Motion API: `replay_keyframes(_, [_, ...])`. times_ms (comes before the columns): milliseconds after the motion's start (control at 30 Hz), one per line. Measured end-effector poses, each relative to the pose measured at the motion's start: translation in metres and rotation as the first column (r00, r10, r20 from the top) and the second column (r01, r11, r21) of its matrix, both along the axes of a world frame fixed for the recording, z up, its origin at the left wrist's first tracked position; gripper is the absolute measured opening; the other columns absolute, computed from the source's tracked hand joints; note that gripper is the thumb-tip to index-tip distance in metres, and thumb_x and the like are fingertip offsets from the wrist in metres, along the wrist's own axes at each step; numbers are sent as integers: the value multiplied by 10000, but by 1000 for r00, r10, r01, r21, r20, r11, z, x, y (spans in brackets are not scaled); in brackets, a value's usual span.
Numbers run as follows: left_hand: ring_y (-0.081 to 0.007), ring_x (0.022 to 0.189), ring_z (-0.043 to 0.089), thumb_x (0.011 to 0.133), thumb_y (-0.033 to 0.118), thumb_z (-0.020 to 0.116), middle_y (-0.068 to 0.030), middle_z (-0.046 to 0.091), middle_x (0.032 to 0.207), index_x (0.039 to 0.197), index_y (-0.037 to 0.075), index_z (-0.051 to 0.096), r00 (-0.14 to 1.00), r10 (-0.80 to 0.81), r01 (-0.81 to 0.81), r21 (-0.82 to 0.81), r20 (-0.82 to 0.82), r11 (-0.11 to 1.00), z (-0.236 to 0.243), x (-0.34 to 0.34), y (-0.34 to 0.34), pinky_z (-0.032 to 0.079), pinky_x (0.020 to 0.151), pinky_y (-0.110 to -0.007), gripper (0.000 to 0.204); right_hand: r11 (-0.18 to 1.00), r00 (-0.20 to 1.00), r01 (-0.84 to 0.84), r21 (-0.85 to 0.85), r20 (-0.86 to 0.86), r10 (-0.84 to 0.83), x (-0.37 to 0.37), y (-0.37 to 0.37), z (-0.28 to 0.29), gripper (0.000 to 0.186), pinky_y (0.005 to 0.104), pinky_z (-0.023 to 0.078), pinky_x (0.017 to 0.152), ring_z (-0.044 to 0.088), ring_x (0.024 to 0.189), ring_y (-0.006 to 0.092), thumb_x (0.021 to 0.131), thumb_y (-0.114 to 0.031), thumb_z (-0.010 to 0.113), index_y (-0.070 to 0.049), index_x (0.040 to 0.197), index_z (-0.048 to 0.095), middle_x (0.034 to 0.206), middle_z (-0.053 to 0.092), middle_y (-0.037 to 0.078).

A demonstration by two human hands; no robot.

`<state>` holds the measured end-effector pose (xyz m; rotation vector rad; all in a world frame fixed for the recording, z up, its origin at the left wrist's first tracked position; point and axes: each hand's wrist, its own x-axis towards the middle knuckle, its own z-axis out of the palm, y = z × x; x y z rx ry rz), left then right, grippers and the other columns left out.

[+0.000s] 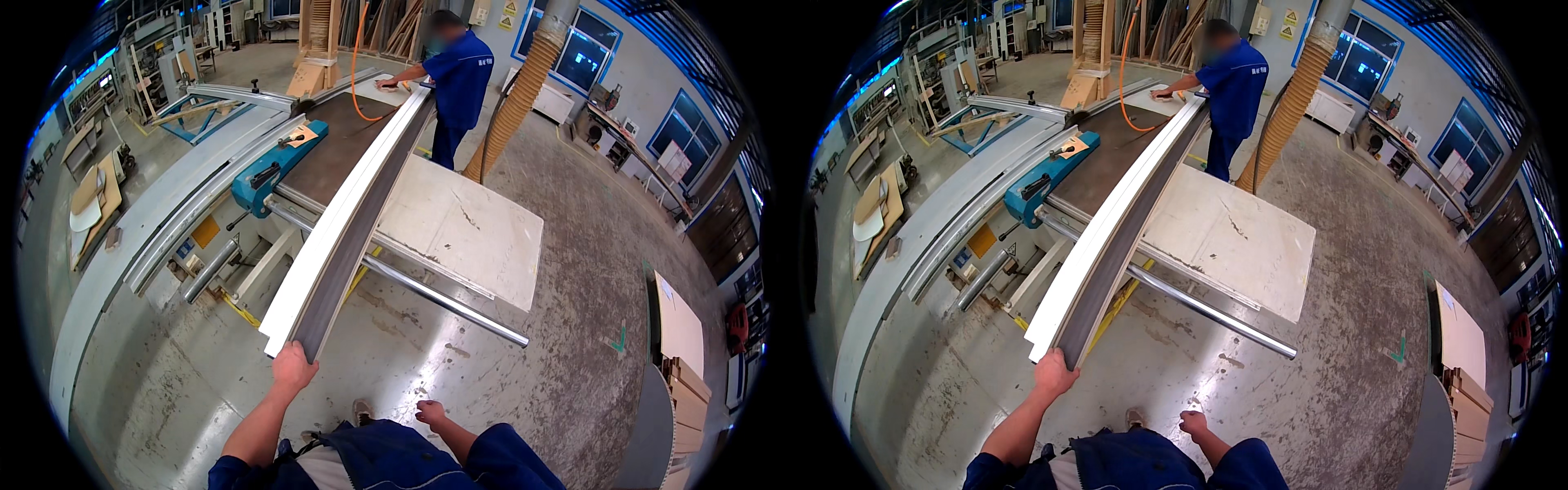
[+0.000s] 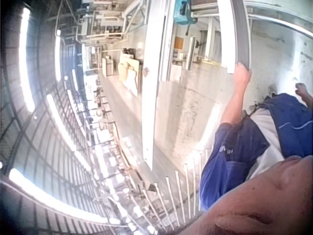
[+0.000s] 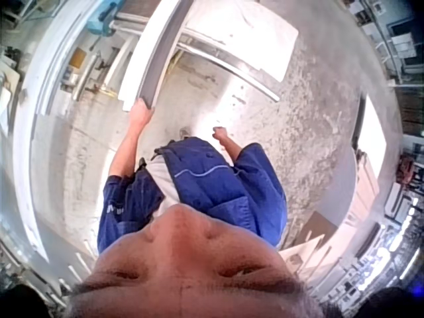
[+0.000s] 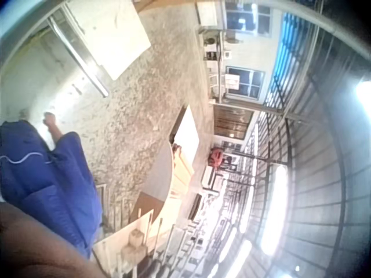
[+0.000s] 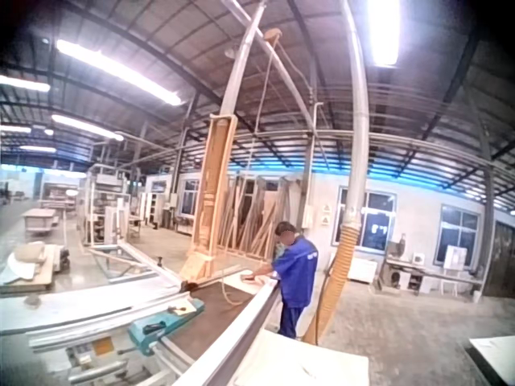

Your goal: The person uses a table saw to cut a wooden plank into smaller pieces, guiding the wood along the fence and removing the cut pieces. They then pick up a long metal profile, walk to a workbench, and place it down before returning to the saw to cut another piece of wood.

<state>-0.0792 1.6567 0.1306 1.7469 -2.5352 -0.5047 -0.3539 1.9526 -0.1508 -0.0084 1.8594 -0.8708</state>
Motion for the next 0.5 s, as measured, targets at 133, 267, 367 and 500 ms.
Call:
replay_keyframes(133, [-368, 1002, 668, 745, 360, 811, -195, 645, 1083, 1037, -11, 627, 1000, 11, -11, 7, -23, 1000, 3, -2, 4, 567, 861, -451, 507, 1000, 1000, -21, 21, -14, 21, -2, 5, -8, 248, 370, 551, 719, 682, 749, 224, 758, -200, 734, -10, 916, 713, 814, 720, 112])
replay_keyframes(267, [-359, 1030, 658, 769, 364, 796, -184, 635, 1108, 1062, 1, 614, 1000, -14, 14, -6, -21, 1000, 0, -6, 10, 560, 875, -455, 501, 952, 928, -306, -5, -224, 297, -12, 23, -28, 108, 349, 480, 540, 575, 581, 191, 800, -135, 670, -42, 782, 618, 705, 579, 64])
replay_keyframes(367, [-349, 1056, 648, 792, 363, 789, -175, 625, 1121, 1089, 8, 600, 1000, 10, -11, 46, 25, 999, 4, 6, 12, 556, 886, -451, 499, 858, 798, -513, 30, -351, 489, 8, 14, -10, 175, 343, 431, 452, 514, 506, 166, 801, -97, 650, -46, 675, 540, 655, 503, 46])
replay_keyframes(500, [-351, 1063, 648, 788, 358, 794, -177, 625, 1124, 1083, 5, 602, 1000, 3, -3, 51, 3, 999, -1, 6, 13, 555, 897, -454, 498, 943, 926, -333, 26, -182, 332, 14, 0, -4, 157, 347, 460, 498, 542, 578, 167, 770, -95, 678, -28, 709, 550, 711, 531, 77])
